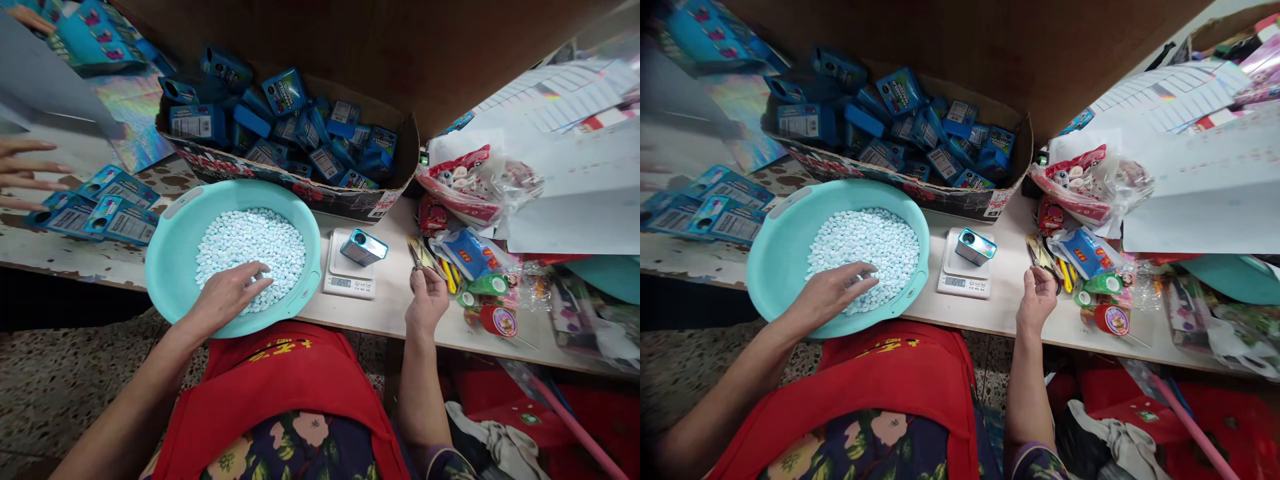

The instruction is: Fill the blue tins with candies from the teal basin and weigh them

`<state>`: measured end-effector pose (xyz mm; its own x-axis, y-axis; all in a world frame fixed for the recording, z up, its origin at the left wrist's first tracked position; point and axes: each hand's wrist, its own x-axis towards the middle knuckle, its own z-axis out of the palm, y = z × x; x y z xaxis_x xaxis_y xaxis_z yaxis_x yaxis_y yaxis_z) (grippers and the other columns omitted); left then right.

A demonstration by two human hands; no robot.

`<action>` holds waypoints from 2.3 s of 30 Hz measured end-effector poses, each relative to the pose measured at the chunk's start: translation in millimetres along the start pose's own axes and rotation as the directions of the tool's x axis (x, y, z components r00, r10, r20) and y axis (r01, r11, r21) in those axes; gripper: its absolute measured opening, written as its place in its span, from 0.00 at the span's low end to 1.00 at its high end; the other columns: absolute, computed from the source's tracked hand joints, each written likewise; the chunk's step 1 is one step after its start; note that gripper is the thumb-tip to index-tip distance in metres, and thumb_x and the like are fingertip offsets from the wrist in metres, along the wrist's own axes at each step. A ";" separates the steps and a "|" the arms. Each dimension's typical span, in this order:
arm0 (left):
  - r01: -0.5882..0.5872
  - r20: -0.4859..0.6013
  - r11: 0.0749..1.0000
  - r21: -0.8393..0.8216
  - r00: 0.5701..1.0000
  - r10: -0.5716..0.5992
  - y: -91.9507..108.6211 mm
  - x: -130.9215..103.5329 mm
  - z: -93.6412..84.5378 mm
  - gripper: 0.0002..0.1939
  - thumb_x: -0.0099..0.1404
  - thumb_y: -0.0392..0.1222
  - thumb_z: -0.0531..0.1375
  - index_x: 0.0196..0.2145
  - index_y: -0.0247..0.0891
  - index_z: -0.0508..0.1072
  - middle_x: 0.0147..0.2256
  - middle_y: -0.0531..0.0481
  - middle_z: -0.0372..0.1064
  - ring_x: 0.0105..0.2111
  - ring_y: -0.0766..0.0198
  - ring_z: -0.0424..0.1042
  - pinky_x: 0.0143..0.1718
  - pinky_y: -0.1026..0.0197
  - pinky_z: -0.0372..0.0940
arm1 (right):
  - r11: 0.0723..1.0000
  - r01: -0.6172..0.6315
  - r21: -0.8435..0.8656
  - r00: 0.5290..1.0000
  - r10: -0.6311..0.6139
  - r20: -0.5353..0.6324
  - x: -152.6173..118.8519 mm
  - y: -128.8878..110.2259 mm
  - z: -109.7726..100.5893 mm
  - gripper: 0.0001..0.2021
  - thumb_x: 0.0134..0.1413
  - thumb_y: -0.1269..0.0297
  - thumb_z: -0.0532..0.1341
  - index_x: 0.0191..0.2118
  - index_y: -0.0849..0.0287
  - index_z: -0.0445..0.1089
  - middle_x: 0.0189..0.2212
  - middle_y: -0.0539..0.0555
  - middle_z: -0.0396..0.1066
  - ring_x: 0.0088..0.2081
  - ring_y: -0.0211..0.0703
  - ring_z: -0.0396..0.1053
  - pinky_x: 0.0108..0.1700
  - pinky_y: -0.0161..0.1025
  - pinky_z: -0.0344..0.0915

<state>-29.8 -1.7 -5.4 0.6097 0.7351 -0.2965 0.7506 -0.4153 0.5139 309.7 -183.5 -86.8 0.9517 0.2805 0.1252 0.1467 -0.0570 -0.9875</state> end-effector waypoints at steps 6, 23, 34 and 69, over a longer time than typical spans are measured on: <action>0.017 0.011 0.999 0.034 1.000 -0.017 1.4 -1.2 -2.1 0.21 0.68 0.57 0.49 0.47 0.43 0.72 0.46 0.50 0.75 0.42 0.54 0.74 0.39 0.60 0.60 | 0.999 -0.025 -0.023 0.999 0.026 0.040 -5.5 -0.4 5.0 0.19 0.46 0.56 0.69 0.42 0.61 0.70 0.38 0.55 0.74 0.42 0.44 0.73 0.49 0.49 0.70; 0.005 -0.004 1.000 0.029 1.000 -0.005 -14.3 -5.0 6.1 0.22 0.66 0.57 0.50 0.48 0.45 0.73 0.48 0.49 0.75 0.43 0.52 0.74 0.42 0.59 0.63 | 0.985 0.172 0.027 0.896 -0.168 0.411 -8.6 -21.6 48.6 0.34 0.44 0.47 0.68 0.55 0.58 0.63 0.53 0.62 0.67 0.54 0.52 0.67 0.55 0.53 0.65; -0.001 0.006 1.000 -0.008 1.000 0.001 -15.9 -9.0 7.8 0.19 0.66 0.54 0.53 0.49 0.44 0.73 0.51 0.47 0.73 0.48 0.49 0.72 0.46 0.55 0.63 | 0.987 0.118 -0.110 0.901 -0.060 0.430 -11.1 -24.4 75.4 0.25 0.38 0.54 0.72 0.43 0.59 0.68 0.36 0.50 0.70 0.38 0.43 0.69 0.46 0.45 0.67; -0.077 -0.651 0.872 -0.484 0.697 -0.300 -22.6 -12.1 -35.2 0.21 0.56 0.52 0.66 0.44 0.41 0.71 0.39 0.52 0.72 0.38 0.60 0.72 0.41 0.59 0.67 | 0.854 0.511 0.093 0.642 -0.452 0.620 7.5 -146.4 204.3 0.17 0.53 0.56 0.65 0.47 0.55 0.70 0.43 0.55 0.73 0.44 0.46 0.72 0.50 0.47 0.69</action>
<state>-63.1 17.6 14.9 0.0336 0.9860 0.1632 0.4841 -0.1589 0.8605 240.2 22.7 39.2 0.3772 0.7997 0.4672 0.5868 0.1840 -0.7886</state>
